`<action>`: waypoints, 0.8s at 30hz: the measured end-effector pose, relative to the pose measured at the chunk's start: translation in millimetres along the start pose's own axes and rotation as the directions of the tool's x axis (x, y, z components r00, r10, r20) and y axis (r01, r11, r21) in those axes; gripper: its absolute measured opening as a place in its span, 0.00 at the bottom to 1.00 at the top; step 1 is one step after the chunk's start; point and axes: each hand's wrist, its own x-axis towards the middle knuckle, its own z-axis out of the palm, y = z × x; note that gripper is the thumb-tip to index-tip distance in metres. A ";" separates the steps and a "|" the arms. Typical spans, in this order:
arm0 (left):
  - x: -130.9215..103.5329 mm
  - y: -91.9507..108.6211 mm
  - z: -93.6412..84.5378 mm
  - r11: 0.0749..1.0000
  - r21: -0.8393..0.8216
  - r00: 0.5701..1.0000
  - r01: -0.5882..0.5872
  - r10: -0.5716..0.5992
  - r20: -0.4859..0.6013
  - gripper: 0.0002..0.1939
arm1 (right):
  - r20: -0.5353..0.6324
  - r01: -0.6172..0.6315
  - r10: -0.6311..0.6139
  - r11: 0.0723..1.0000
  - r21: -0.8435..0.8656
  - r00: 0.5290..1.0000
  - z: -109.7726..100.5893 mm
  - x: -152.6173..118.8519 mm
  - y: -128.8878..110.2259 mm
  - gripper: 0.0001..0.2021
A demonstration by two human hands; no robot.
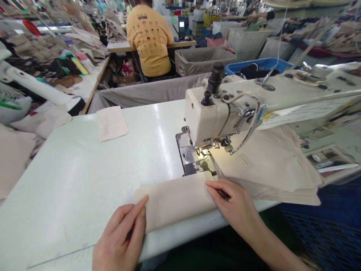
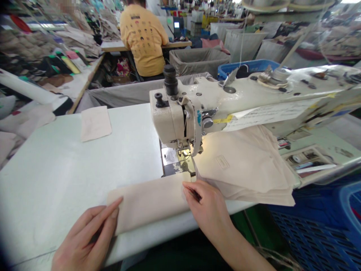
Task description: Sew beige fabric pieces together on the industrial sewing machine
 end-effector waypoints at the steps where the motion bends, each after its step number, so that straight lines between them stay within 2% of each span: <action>1: 0.0 -0.2 0.0 1.000 -0.003 1.000 0.000 0.000 0.003 0.17 | 0.003 0.000 0.000 1.000 -0.002 1.000 0.1 0.3 -0.1 0.12; 12: 1.6 2.2 0.3 0.998 -0.047 0.999 0.041 -0.041 -0.004 0.17 | -0.003 -0.023 0.023 1.000 -0.019 1.000 -0.1 1.0 -0.4 0.12; 19: 3.2 13.2 0.8 0.995 -0.093 0.999 0.036 -0.039 -0.038 0.15 | 0.003 -0.017 0.018 0.998 -0.057 1.000 0.7 -3.7 11.4 0.13; 24: 1.1 16.1 1.8 0.989 -0.136 0.998 0.055 -0.058 -0.018 0.16 | 0.006 -0.022 0.023 0.996 -0.084 1.000 -1.6 -5.4 19.5 0.13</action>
